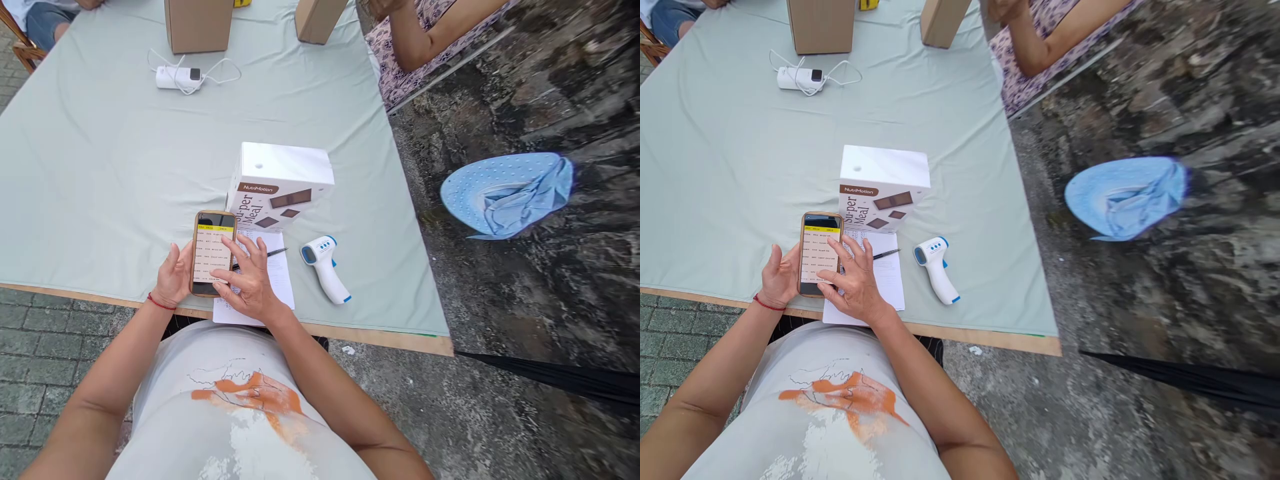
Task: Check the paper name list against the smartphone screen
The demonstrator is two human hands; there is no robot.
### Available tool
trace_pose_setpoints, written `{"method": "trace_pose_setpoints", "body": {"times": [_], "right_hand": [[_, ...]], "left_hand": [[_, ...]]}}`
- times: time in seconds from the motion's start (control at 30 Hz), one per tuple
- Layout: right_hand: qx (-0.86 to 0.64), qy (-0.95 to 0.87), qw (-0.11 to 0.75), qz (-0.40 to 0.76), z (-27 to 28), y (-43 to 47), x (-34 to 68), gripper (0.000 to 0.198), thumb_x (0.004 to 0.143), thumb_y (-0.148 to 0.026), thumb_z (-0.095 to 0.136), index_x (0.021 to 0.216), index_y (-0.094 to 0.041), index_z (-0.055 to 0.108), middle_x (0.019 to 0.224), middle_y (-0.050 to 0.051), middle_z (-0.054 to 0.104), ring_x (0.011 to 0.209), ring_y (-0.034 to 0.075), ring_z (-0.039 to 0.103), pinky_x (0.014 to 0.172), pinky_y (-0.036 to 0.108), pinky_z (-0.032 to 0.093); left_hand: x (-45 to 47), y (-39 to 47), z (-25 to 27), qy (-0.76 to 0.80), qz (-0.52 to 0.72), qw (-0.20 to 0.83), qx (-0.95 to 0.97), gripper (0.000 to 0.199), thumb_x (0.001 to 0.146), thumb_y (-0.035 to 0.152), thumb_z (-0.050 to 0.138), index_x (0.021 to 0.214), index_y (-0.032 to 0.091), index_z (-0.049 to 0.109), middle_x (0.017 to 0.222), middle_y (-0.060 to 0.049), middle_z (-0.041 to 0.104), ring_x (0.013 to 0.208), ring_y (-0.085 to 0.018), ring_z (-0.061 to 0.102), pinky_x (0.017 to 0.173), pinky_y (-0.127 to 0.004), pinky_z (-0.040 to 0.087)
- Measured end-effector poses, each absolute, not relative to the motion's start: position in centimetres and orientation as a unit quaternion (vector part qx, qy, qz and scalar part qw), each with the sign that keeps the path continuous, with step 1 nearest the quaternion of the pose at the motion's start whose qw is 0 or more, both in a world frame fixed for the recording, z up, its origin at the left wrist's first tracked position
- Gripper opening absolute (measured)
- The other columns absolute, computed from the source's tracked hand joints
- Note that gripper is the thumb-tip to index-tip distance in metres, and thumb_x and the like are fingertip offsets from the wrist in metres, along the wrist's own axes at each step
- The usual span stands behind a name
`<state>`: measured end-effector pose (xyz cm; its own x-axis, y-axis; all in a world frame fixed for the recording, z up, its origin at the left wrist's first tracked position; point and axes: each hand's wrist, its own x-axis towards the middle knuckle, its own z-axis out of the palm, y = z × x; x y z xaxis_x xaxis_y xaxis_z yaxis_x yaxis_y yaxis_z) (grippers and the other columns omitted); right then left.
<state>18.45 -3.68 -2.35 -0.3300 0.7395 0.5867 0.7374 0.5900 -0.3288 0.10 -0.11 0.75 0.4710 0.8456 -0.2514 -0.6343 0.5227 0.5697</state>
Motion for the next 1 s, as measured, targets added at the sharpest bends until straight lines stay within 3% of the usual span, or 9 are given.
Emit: {"method": "trace_pose_setpoints", "body": {"times": [0.23,0.53,0.73,1.0], "right_hand": [[-0.453,-0.793,0.406,-0.011,-2.21,-3.9,18.62,0.016,0.089,-0.039,0.065,0.098,-0.029,0.074,0.159,0.004,0.045,0.147,0.033,0.038,0.123,0.06,0.025],[-0.473,-0.788,0.394,-0.011,-2.49,-3.94,18.8,0.017,0.088,-0.035,0.067,0.103,-0.03,0.073,0.164,0.002,0.039,0.149,0.034,0.035,0.123,0.06,0.025],[-0.474,-0.777,0.414,-0.027,-2.42,-3.99,18.93,0.015,0.089,-0.029,0.064,0.1,-0.03,0.073,0.163,0.002,0.04,0.146,0.032,0.039,0.121,0.062,0.031],[-0.483,-0.776,0.407,-0.009,-2.79,-4.1,19.18,0.018,0.089,-0.028,0.063,0.104,-0.031,0.073,0.164,0.002,0.037,0.148,0.032,0.036,0.121,0.062,0.028]], "left_hand": [[0.13,-0.16,0.63,0.252,0.443,0.83,0.227,0.077,0.089,0.069,0.054,0.145,0.017,0.054,0.142,-0.016,0.062,0.143,-0.039,0.048,0.118,-0.053,0.038],[0.19,-0.1,0.79,0.254,0.441,0.838,0.196,0.076,0.092,0.068,0.046,0.151,0.02,0.046,0.143,-0.014,0.063,0.14,-0.037,0.051,0.117,-0.053,0.039],[0.22,-0.09,0.74,0.254,0.441,0.833,0.219,0.077,0.09,0.07,0.051,0.148,0.019,0.05,0.141,-0.015,0.064,0.14,-0.039,0.051,0.116,-0.054,0.04],[0.26,-0.07,0.9,0.262,0.446,0.829,0.213,0.076,0.09,0.07,0.05,0.147,0.019,0.052,0.141,-0.015,0.063,0.141,-0.039,0.05,0.116,-0.053,0.039]]}}
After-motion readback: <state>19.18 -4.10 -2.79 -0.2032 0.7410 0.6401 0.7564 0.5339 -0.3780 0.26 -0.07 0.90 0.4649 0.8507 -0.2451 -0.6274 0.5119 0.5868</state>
